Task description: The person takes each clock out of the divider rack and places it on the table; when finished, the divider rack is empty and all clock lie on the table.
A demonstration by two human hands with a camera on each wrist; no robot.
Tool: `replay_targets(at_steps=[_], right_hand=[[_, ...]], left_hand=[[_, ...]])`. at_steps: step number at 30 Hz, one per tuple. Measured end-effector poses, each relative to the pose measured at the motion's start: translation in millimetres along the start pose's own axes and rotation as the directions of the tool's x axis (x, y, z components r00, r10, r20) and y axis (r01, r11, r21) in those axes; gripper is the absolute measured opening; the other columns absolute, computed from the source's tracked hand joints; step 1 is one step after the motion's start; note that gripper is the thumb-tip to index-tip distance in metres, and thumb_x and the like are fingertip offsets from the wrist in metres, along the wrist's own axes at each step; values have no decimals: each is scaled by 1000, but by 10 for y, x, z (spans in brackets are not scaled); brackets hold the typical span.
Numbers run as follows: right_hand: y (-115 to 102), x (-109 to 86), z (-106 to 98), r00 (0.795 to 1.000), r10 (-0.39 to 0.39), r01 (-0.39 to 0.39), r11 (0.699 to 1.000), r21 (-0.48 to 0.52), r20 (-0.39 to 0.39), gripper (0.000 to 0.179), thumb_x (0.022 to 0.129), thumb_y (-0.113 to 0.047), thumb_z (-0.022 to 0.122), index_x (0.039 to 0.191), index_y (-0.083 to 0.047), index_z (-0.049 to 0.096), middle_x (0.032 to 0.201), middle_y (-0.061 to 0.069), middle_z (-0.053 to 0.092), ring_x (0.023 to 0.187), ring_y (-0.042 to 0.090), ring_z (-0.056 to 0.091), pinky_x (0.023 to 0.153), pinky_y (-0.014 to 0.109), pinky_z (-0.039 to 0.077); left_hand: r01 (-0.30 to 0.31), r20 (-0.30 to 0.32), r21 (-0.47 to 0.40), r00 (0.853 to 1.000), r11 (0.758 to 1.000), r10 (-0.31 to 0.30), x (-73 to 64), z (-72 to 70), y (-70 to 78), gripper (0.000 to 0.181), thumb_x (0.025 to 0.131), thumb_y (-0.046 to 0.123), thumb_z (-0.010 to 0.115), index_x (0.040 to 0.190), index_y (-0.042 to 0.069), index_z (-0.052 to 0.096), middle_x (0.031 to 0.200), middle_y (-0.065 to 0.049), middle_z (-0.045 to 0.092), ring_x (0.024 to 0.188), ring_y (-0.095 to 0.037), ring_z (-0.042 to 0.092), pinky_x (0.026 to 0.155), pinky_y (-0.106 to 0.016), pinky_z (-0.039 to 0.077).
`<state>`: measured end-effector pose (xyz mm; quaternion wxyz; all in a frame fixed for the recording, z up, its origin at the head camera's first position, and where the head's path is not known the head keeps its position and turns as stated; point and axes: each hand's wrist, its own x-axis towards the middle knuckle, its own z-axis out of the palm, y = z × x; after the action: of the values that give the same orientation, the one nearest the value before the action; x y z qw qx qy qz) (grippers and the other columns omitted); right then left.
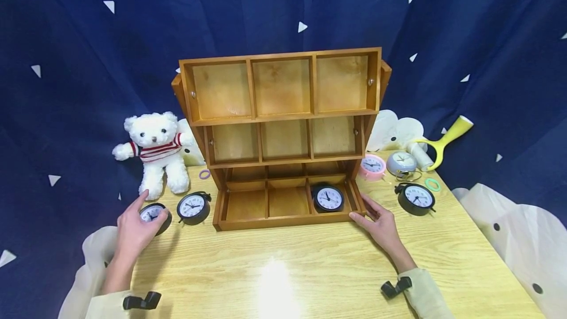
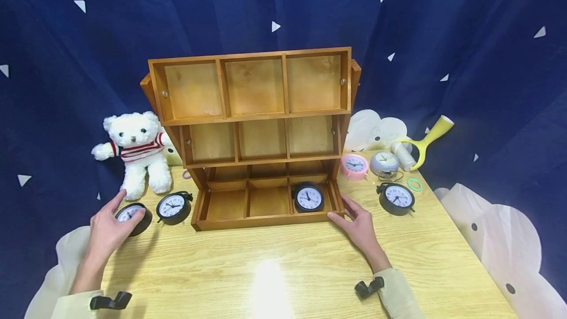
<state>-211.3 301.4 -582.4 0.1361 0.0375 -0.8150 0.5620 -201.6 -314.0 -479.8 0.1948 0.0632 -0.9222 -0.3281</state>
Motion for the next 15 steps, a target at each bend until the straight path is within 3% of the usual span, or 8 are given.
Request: replay_targets(at_steps=[5, 12, 15], right_hand=[[74, 7, -5, 1000, 1, -1, 1000, 6, -1, 68, 87, -14, 87, 147, 1, 57, 151, 22, 55, 123, -10, 52, 100, 7, 45], [61, -3, -4, 1000, 4, -4, 1000, 8, 5, 69, 88, -15, 86, 148, 0, 56, 152, 21, 54, 129, 5, 55, 100, 8, 45], [62, -3, -5, 1000, 0, 0, 1000, 17, 3, 68, 88, -15, 86, 148, 1, 56, 152, 22, 53, 128, 3, 55, 99, 8, 46]], left_hand=[[-43, -59, -79, 998, 996, 38, -113, 170, 246, 68, 84, 16, 81, 147, 0, 57, 141, -30, 60, 131, -50, 56, 106, -59, 46], [-159, -30, -128, 987, 979, 157, -288, 502, 512, 65, 84, 13, 81, 143, -3, 60, 138, -30, 62, 125, -51, 60, 104, -61, 47], [-186, 1, -141, 982, 972, 188, -323, 635, 591, 66, 84, 12, 81, 144, -3, 59, 140, -28, 62, 129, -48, 58, 109, -60, 46]])
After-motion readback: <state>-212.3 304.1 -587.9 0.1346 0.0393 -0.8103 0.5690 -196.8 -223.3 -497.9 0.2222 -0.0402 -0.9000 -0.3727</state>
